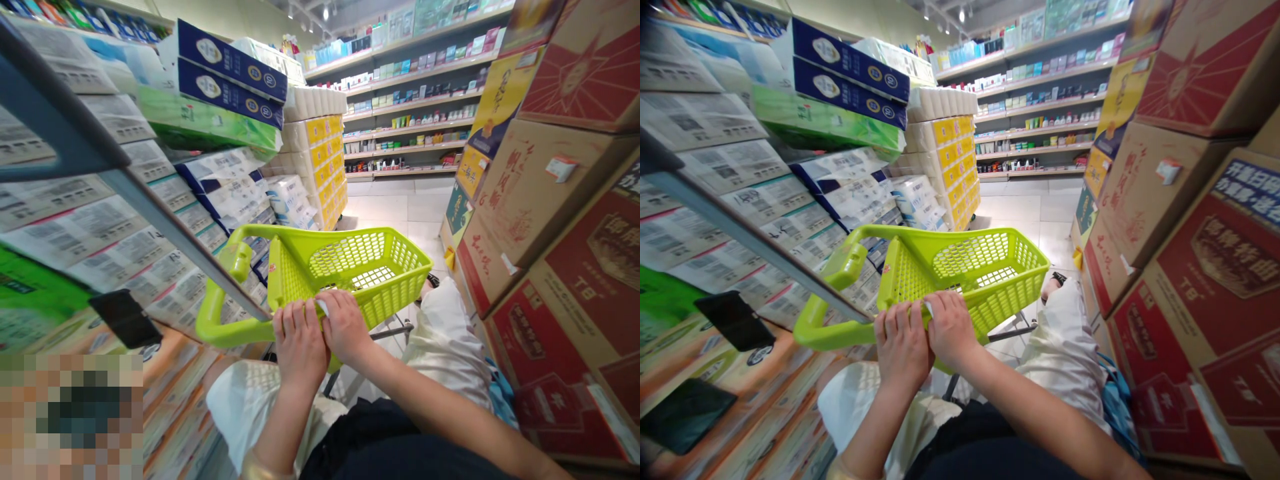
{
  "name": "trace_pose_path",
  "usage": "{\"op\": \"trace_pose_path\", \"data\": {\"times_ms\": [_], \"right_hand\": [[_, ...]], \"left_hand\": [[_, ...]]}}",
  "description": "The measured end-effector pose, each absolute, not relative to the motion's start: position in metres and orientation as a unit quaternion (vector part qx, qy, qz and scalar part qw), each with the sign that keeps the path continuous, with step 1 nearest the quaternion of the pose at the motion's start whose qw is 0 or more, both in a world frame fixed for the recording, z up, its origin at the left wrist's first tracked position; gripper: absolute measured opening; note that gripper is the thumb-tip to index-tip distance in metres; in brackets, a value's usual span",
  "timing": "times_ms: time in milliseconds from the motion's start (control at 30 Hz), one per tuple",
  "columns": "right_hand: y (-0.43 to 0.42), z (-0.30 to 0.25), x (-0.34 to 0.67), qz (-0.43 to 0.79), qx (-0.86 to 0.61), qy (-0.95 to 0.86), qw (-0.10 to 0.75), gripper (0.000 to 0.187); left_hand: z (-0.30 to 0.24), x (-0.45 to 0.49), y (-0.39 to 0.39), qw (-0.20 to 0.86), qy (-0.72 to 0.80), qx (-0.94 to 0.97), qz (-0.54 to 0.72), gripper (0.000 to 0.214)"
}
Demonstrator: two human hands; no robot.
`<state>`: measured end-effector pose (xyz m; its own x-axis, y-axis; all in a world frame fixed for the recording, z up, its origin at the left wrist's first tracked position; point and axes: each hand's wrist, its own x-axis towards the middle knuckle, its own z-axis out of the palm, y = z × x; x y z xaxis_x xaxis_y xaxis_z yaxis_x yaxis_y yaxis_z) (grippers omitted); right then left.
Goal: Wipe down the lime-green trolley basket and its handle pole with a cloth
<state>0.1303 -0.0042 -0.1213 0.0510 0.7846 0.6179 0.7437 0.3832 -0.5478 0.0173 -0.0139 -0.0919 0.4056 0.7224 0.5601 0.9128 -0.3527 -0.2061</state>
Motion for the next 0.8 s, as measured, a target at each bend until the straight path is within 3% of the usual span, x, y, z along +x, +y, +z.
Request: {"op": "trace_pose_path", "data": {"times_ms": [233, 533, 800], "right_hand": [[-0.003, -0.133, 0.158, 0.007, -0.574, -0.683, 0.451, 0.043], [-0.003, -0.120, 0.131, 0.031, -0.558, -0.690, 0.459, 0.041], [-0.001, -0.130, 0.161, 0.011, -0.588, -0.679, 0.441, 0.040]], "left_hand": [[-0.092, 0.016, -0.015, 0.226, -0.508, -0.808, -0.197, 0.049], [-0.093, 0.017, -0.014, 0.231, -0.511, -0.802, -0.208, 0.042], [-0.092, 0.016, -0.015, 0.226, -0.511, -0.805, -0.200, 0.048]]}}
